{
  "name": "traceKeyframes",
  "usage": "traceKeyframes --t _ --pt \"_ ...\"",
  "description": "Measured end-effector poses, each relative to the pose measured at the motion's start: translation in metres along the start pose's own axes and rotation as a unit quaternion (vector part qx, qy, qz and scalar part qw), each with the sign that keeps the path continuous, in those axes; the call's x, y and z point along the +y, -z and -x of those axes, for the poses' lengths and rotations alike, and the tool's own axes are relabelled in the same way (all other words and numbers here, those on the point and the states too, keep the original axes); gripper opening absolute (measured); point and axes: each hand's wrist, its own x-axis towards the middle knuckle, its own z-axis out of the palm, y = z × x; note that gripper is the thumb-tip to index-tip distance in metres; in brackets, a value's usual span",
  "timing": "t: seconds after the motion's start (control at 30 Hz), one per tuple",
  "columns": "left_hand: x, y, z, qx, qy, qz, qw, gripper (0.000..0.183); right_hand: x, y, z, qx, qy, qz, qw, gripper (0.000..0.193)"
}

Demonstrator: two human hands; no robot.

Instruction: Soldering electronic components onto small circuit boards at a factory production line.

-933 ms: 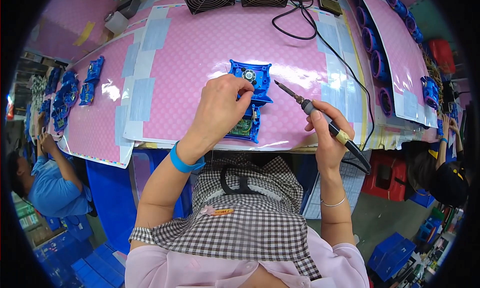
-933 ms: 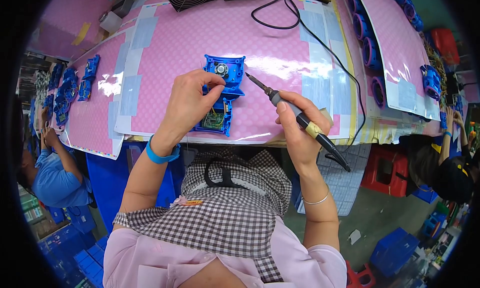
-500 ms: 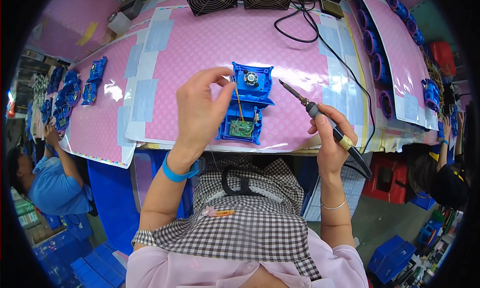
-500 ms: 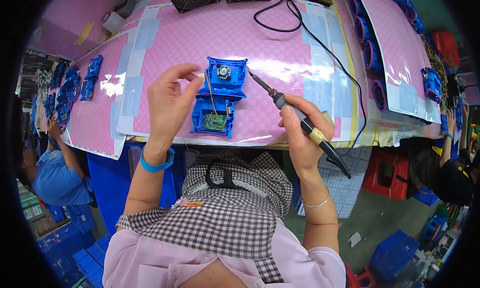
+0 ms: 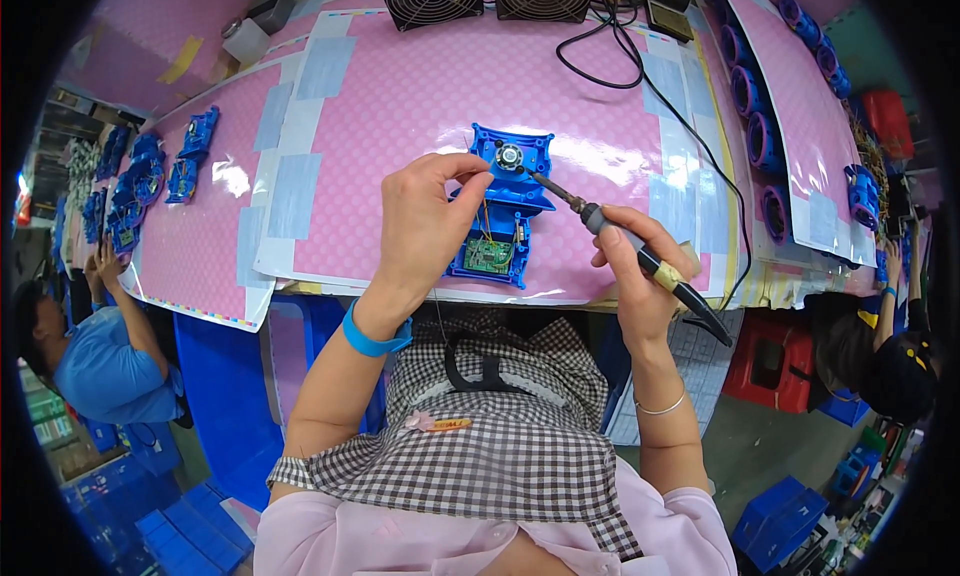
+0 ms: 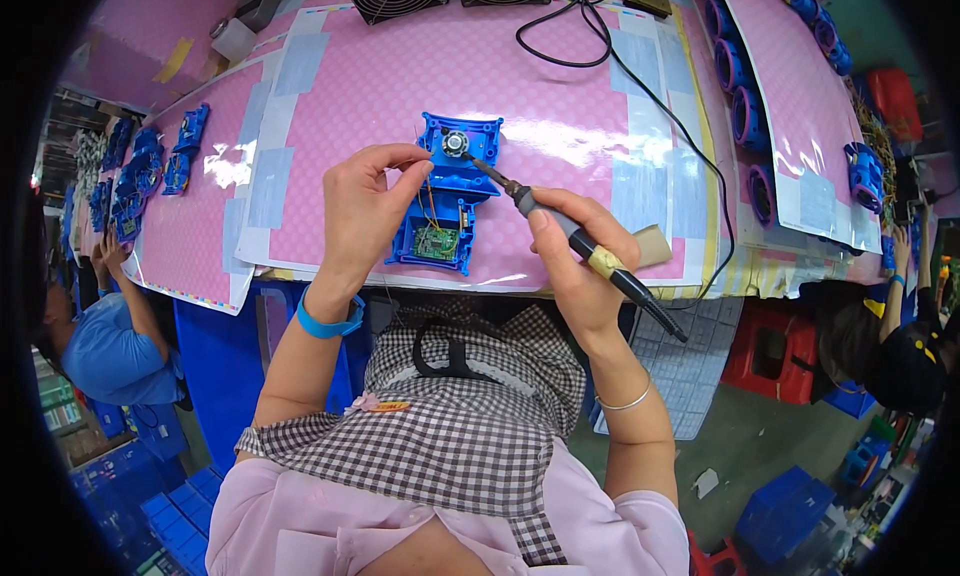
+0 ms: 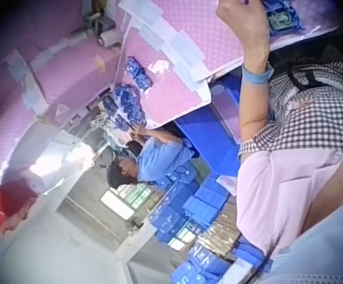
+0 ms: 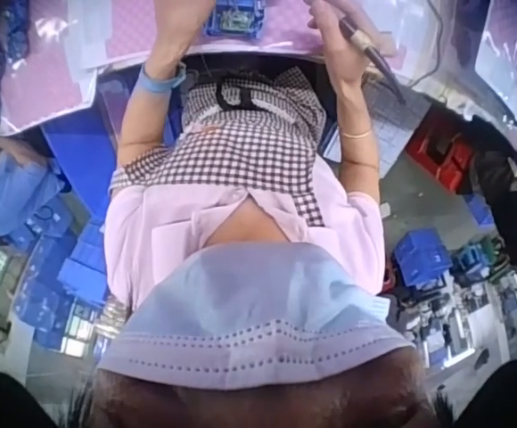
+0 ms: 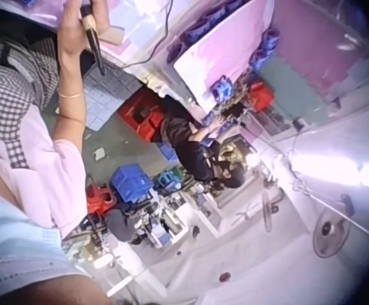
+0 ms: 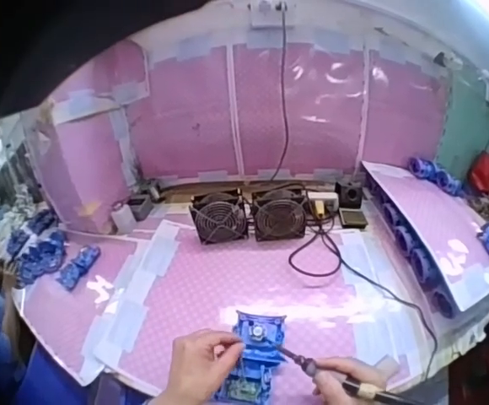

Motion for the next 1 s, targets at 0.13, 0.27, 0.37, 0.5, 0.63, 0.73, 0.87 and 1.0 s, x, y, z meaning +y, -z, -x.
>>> traceKeyframes --t 0.13,0.27,0.37,0.5,0.63,0.73,0.87,1.0 --pt "-0.001 -0.004 -0.003 -0.039 -0.061 -0.028 0.997 0.013 0.008 -0.007 -0.004 -0.037 0.018 0.004 0.999 0.02" --pt "-0.001 -0.005 -0.004 -0.062 -0.041 -0.037 0.997 0.014 0.014 -0.011 -0.006 -0.041 0.027 -0.001 0.999 0.02" --pt "0.0 -0.005 -0.004 -0.07 -0.024 -0.028 0.997 0.014 0.017 -0.014 -0.007 -0.038 0.03 0.009 0.999 0.02" --pt "-0.001 -0.006 -0.005 -0.06 -0.054 -0.048 0.996 0.014 0.017 -0.015 -0.008 -0.035 0.03 0.006 0.999 0.02" --pt "-0.001 -0.006 -0.005 -0.061 -0.045 -0.047 0.996 0.014 0.01 -0.012 -0.006 -0.035 0.024 0.007 0.999 0.02" --pt "0.001 -0.006 -0.006 -0.06 -0.053 -0.047 0.996 0.014 0.002 -0.008 -0.004 -0.026 0.011 -0.002 1.0 0.02" --pt "0.0 -0.006 -0.006 -0.071 -0.037 -0.045 0.996 0.014 -0.007 -0.001 -0.002 -0.007 -0.005 -0.013 1.0 0.02" --pt "-0.004 -0.006 -0.006 -0.069 -0.042 -0.047 0.996 0.013 -0.013 0.011 -0.002 0.034 -0.001 -0.009 0.999 0.023"
